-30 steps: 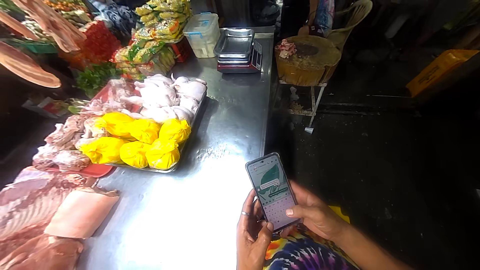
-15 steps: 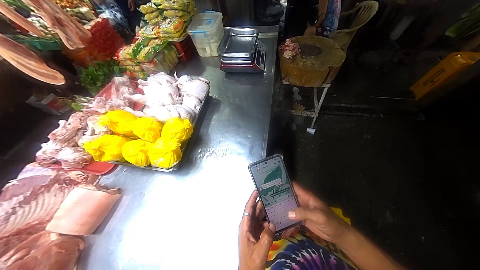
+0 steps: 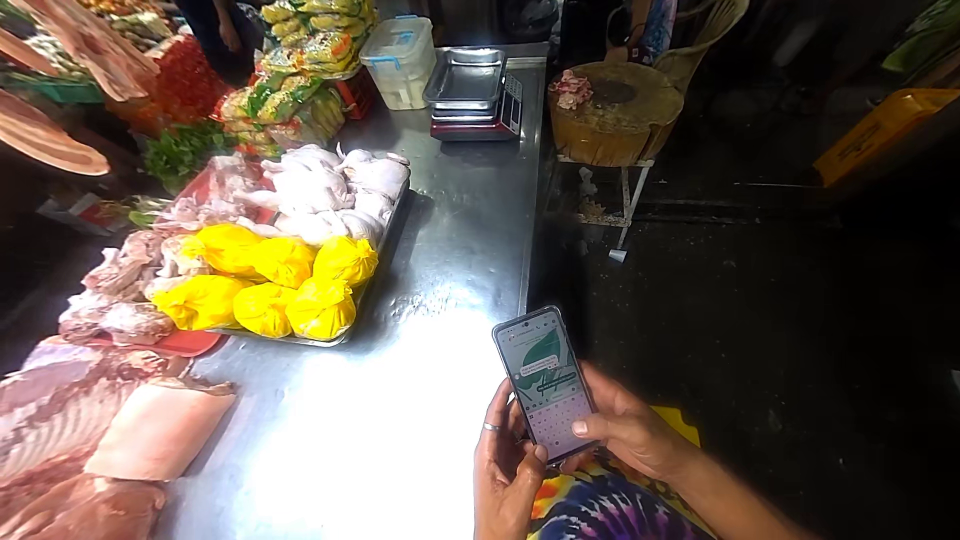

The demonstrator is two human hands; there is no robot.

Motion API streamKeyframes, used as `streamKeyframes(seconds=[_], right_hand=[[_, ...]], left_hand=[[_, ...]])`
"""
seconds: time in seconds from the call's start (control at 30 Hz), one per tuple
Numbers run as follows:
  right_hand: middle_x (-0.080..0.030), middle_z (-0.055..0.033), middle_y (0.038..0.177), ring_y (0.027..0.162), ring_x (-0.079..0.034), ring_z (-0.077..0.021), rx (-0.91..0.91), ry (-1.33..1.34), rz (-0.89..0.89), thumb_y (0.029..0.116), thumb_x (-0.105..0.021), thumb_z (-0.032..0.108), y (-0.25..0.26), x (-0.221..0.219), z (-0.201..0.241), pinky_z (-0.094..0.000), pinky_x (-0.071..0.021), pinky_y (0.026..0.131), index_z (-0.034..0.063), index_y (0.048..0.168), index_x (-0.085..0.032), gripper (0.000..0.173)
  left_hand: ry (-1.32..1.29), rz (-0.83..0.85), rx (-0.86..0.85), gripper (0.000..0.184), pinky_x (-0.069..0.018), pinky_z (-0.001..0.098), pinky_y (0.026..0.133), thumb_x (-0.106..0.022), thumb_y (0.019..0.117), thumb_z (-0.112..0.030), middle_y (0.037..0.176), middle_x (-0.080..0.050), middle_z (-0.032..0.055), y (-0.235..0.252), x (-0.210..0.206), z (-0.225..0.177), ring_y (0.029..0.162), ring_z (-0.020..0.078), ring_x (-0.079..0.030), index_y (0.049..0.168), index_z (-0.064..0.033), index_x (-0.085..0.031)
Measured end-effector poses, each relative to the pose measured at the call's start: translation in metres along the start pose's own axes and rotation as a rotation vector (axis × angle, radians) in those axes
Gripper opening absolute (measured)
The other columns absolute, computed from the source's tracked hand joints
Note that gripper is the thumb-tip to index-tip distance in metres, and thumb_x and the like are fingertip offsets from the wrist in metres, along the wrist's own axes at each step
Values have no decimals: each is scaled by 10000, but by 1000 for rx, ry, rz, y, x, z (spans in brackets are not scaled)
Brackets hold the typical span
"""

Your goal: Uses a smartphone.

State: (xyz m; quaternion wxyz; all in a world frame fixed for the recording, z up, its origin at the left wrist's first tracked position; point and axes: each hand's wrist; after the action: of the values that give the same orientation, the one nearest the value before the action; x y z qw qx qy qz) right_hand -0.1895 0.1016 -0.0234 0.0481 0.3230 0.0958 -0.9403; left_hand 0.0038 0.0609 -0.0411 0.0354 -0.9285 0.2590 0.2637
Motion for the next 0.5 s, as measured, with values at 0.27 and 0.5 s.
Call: streamKeyframes(seconds=[0.27,0.5], right_hand=[[-647,-140,1308,1087,-714,-299,-4,-1,-8,919,-567,-9,-1,1,0,-444,-660,740,100,1526,-312,668],[-646,-137,1308,1088,-715,-291,1,-1,-14,918,-569,-7,-1,0,1,-439,-661,741,99,1525,-307,670]], left_hand=[[3,-14,12,823,-566,338,981,-679,907,-84,1387,-592,163,-1,-3,0,1184,200,-657,1556,71,-197],[22,-3,1,823,-565,336,982,-686,908,-97,1392,-591,161,1,-3,-1,1187,196,-655,1557,70,-209]])
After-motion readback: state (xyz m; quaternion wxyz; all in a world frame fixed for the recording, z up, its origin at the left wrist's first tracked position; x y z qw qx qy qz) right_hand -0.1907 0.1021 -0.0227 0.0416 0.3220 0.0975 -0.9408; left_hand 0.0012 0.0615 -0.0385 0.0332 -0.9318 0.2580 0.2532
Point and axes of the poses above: each hand's wrist, its own y-axis towards the middle knuckle, its own x-axis out of the back of the hand, z = x × y
